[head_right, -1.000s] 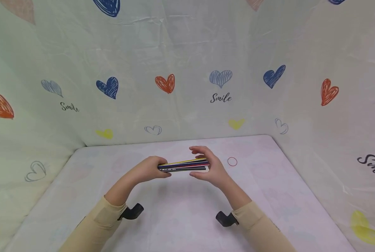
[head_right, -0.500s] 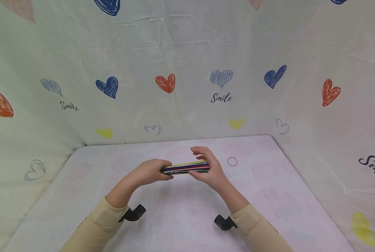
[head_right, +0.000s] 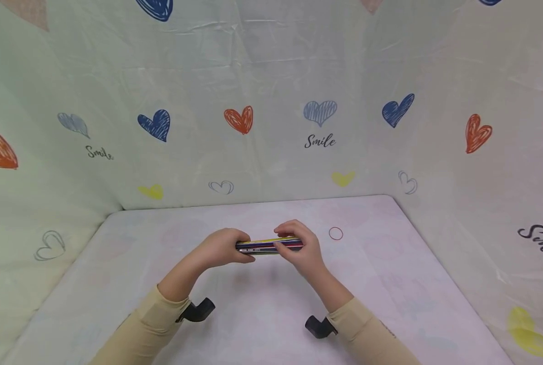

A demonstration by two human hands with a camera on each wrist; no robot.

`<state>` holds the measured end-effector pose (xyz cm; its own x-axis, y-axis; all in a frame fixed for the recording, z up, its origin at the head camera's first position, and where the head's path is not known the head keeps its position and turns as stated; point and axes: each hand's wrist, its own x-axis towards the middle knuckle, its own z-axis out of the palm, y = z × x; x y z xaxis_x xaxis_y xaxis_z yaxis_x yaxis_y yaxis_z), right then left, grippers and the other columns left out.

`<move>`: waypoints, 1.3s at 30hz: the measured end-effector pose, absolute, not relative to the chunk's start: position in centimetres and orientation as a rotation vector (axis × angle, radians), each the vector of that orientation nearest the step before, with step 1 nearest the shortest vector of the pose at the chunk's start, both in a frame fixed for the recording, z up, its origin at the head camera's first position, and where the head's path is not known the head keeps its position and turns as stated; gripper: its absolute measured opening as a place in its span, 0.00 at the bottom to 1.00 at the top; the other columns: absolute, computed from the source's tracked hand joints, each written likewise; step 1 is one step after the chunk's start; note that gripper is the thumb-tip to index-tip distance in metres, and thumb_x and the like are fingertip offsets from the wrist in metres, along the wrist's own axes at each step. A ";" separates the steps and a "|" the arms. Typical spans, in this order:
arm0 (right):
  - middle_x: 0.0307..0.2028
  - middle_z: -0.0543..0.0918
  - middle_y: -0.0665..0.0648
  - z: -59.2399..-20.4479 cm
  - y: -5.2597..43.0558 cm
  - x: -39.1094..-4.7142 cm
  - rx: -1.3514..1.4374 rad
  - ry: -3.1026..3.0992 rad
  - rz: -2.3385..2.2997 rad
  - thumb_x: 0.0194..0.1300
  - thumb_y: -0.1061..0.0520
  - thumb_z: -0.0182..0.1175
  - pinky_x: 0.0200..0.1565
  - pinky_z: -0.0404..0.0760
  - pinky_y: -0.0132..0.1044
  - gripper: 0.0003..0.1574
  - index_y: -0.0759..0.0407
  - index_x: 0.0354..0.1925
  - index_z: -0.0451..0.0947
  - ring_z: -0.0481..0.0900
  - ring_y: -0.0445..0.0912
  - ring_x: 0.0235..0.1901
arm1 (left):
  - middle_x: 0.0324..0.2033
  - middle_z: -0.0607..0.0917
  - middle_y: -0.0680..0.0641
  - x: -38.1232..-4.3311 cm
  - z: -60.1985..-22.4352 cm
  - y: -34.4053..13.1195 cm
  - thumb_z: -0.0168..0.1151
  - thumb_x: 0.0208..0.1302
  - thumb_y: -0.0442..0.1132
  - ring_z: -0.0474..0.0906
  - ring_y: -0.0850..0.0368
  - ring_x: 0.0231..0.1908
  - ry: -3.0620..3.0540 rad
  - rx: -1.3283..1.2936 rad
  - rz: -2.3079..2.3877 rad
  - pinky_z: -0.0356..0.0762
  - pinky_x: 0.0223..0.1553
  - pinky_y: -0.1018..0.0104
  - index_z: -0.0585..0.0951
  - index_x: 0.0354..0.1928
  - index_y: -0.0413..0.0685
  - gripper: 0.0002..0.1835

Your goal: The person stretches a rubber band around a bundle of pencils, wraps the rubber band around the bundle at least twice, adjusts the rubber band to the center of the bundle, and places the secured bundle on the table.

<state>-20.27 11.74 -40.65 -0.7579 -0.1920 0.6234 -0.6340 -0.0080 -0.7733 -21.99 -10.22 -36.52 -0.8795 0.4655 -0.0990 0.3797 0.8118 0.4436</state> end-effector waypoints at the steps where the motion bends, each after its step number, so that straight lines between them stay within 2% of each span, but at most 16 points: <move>1: 0.40 0.79 0.68 -41.0 11.7 -20.4 0.839 -1.915 1.833 0.55 0.79 0.62 0.42 0.79 0.31 0.14 0.73 0.41 0.79 0.78 0.51 0.42 | 0.22 0.79 0.59 -22.0 -36.6 -10.1 0.75 0.52 0.46 0.72 0.60 0.26 2.792 0.660 0.637 0.70 0.30 0.63 0.82 0.28 0.53 0.10; 7: 0.40 0.79 0.66 -41.8 11.6 -20.7 0.826 -1.830 1.906 0.58 0.77 0.60 0.43 0.79 0.33 0.12 0.72 0.42 0.78 0.78 0.48 0.41 | 0.23 0.79 0.59 -21.9 -36.8 -10.1 0.74 0.53 0.44 0.72 0.60 0.26 2.793 0.685 0.651 0.70 0.30 0.63 0.82 0.29 0.53 0.09; 13: 0.44 0.78 0.67 -41.5 12.3 -20.6 0.946 -1.881 1.904 0.54 0.79 0.63 0.43 0.80 0.34 0.21 0.73 0.48 0.76 0.78 0.50 0.44 | 0.24 0.79 0.59 -22.0 -36.4 -10.5 0.75 0.53 0.45 0.72 0.59 0.27 2.791 0.669 0.632 0.70 0.30 0.63 0.82 0.30 0.54 0.09; 17: 0.49 0.77 0.66 -41.5 12.8 -20.6 0.984 -1.912 1.939 0.55 0.76 0.64 0.45 0.80 0.35 0.27 0.72 0.54 0.73 0.77 0.52 0.48 | 0.24 0.79 0.58 -22.1 -36.3 -10.7 0.76 0.52 0.45 0.72 0.59 0.27 2.771 0.654 0.637 0.70 0.31 0.63 0.83 0.30 0.54 0.10; 20: 0.55 0.74 0.66 -41.6 13.0 -20.6 1.016 -1.916 1.948 0.53 0.75 0.66 0.52 0.76 0.36 0.37 0.70 0.61 0.68 0.74 0.56 0.54 | 0.23 0.79 0.58 -22.2 -36.4 -10.9 0.76 0.52 0.45 0.73 0.59 0.28 2.761 0.619 0.659 0.71 0.31 0.63 0.82 0.30 0.54 0.10; 24: 0.63 0.69 0.66 -41.9 13.1 -20.5 1.046 -1.937 1.885 0.50 0.74 0.67 0.62 0.65 0.36 0.47 0.67 0.67 0.61 0.67 0.56 0.61 | 0.24 0.80 0.57 -22.2 -36.4 -11.2 0.75 0.53 0.45 0.73 0.58 0.28 2.751 0.589 0.689 0.71 0.31 0.62 0.82 0.30 0.53 0.10; 26: 0.66 0.66 0.65 -42.0 13.2 -20.5 1.051 -1.964 1.850 0.50 0.74 0.67 0.64 0.62 0.36 0.50 0.65 0.69 0.59 0.65 0.54 0.63 | 0.24 0.80 0.56 -22.2 -36.3 -11.3 0.76 0.52 0.45 0.74 0.58 0.27 2.747 0.584 0.695 0.71 0.30 0.62 0.82 0.31 0.52 0.10; 29: 0.68 0.64 0.63 -42.1 13.0 -20.5 1.049 -1.995 1.828 0.50 0.73 0.68 0.64 0.62 0.36 0.53 0.63 0.71 0.56 0.64 0.54 0.65 | 0.25 0.80 0.56 -22.2 -36.2 -11.2 0.76 0.52 0.46 0.74 0.57 0.27 2.746 0.576 0.694 0.72 0.30 0.62 0.82 0.32 0.53 0.11; 35: 0.61 0.70 0.63 -42.2 12.4 -20.2 0.970 -1.963 1.858 0.52 0.77 0.65 0.62 0.66 0.35 0.46 0.67 0.67 0.59 0.70 0.51 0.60 | 0.24 0.80 0.57 -22.0 -35.9 -10.8 0.74 0.54 0.46 0.73 0.58 0.28 2.749 0.589 0.670 0.71 0.31 0.62 0.82 0.31 0.53 0.10; 39: 0.53 0.72 0.69 -42.3 12.0 -19.9 0.927 -1.925 1.886 0.52 0.79 0.64 0.59 0.69 0.33 0.40 0.73 0.61 0.60 0.73 0.47 0.54 | 0.22 0.79 0.56 -21.9 -35.6 -10.7 0.74 0.54 0.44 0.72 0.58 0.26 2.769 0.610 0.673 0.70 0.30 0.62 0.82 0.29 0.53 0.09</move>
